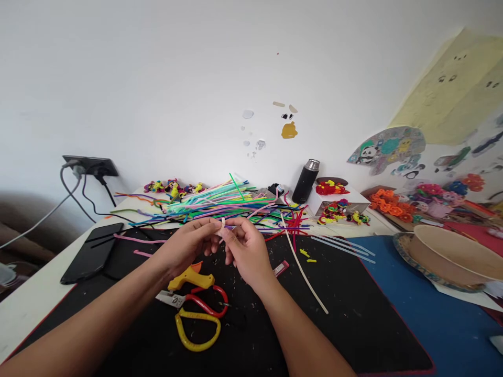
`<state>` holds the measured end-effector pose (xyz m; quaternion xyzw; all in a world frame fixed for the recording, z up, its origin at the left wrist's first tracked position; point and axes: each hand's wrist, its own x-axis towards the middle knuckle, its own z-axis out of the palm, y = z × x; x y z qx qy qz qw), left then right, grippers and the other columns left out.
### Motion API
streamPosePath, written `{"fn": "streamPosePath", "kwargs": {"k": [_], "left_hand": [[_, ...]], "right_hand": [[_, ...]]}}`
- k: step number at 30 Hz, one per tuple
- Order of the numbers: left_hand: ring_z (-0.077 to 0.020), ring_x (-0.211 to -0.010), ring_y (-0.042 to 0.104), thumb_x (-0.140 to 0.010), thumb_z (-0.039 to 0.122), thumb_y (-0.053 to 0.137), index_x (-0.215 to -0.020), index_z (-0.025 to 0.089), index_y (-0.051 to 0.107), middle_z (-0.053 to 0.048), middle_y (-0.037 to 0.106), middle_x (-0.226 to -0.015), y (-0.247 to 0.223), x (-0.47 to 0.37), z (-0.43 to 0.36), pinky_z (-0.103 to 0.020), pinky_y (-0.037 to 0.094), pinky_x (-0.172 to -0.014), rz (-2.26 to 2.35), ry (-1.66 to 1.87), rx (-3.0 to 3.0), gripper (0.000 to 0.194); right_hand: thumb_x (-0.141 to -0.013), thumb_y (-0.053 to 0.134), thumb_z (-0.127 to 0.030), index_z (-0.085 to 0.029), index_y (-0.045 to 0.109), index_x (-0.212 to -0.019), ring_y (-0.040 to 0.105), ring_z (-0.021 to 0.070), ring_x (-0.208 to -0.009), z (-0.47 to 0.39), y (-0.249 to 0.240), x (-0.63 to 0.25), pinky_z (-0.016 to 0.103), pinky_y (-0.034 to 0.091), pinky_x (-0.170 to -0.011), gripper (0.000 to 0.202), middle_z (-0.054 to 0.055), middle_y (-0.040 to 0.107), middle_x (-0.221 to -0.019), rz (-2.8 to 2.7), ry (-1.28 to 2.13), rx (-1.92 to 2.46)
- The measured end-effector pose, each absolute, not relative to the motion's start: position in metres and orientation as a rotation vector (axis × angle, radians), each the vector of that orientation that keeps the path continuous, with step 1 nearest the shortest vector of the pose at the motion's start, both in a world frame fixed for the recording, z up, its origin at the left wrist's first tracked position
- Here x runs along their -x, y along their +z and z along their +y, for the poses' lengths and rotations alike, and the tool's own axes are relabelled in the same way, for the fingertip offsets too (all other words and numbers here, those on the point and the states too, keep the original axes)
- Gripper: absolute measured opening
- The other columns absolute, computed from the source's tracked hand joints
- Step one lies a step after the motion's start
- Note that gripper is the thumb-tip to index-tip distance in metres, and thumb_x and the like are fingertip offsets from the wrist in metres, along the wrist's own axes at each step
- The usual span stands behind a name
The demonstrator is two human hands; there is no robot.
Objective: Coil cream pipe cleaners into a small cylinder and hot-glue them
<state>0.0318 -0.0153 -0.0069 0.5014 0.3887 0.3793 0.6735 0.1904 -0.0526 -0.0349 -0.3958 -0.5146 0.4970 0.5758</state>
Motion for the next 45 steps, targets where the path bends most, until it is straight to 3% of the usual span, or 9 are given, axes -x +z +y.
{"fn": "streamPosePath", "kwargs": {"k": [7,13,26,45], "left_hand": [[-0.0116,-0.05,0.055,-0.079,0.051,0.082,-0.081,0.017,0.067,0.002,0.064,-0.058,-0.003,-0.022,-0.011,-0.022,0.044,-0.052,0.96,0.803,-1.423,0.037],[-0.0145,-0.058,0.064,-0.078,0.051,0.084,-0.081,0.017,0.068,-0.001,0.07,-0.067,-0.001,-0.028,-0.015,-0.023,0.047,-0.053,0.911,0.743,-1.38,0.038],[-0.0185,-0.075,0.073,-0.09,0.052,0.078,-0.105,0.019,0.065,-0.003,0.076,-0.082,0.005,-0.031,-0.027,-0.028,0.055,-0.07,0.791,0.749,-1.405,0.039],[-0.0203,-0.068,0.071,-0.08,0.057,0.082,-0.093,0.02,0.061,-0.001,0.071,-0.072,-0.016,-0.033,-0.013,-0.03,0.056,-0.063,0.916,0.813,-1.553,0.045]], "right_hand": [[-0.095,0.069,-0.045,-0.022,0.064,-0.11,0.051,0.0089,-0.039,-0.053,-0.037,-0.191,0.019,0.036,-0.039,0.028,-0.009,0.056,-0.06,-1.223,1.181,0.899],[-0.091,0.069,-0.051,-0.021,0.062,-0.095,0.047,0.0088,-0.036,-0.053,-0.03,-0.192,0.019,0.033,-0.037,0.031,-0.01,0.053,-0.052,-1.179,1.183,0.948],[-0.088,0.072,-0.051,-0.021,0.061,-0.092,0.044,0.0086,-0.033,-0.051,-0.026,-0.196,0.019,0.033,-0.035,0.032,-0.012,0.05,-0.046,-1.081,1.201,0.922],[-0.086,0.072,-0.048,-0.022,0.058,-0.083,0.038,0.007,-0.031,-0.044,-0.04,-0.193,0.019,0.023,-0.034,0.029,-0.012,0.047,-0.047,-1.134,1.143,0.981]]}}
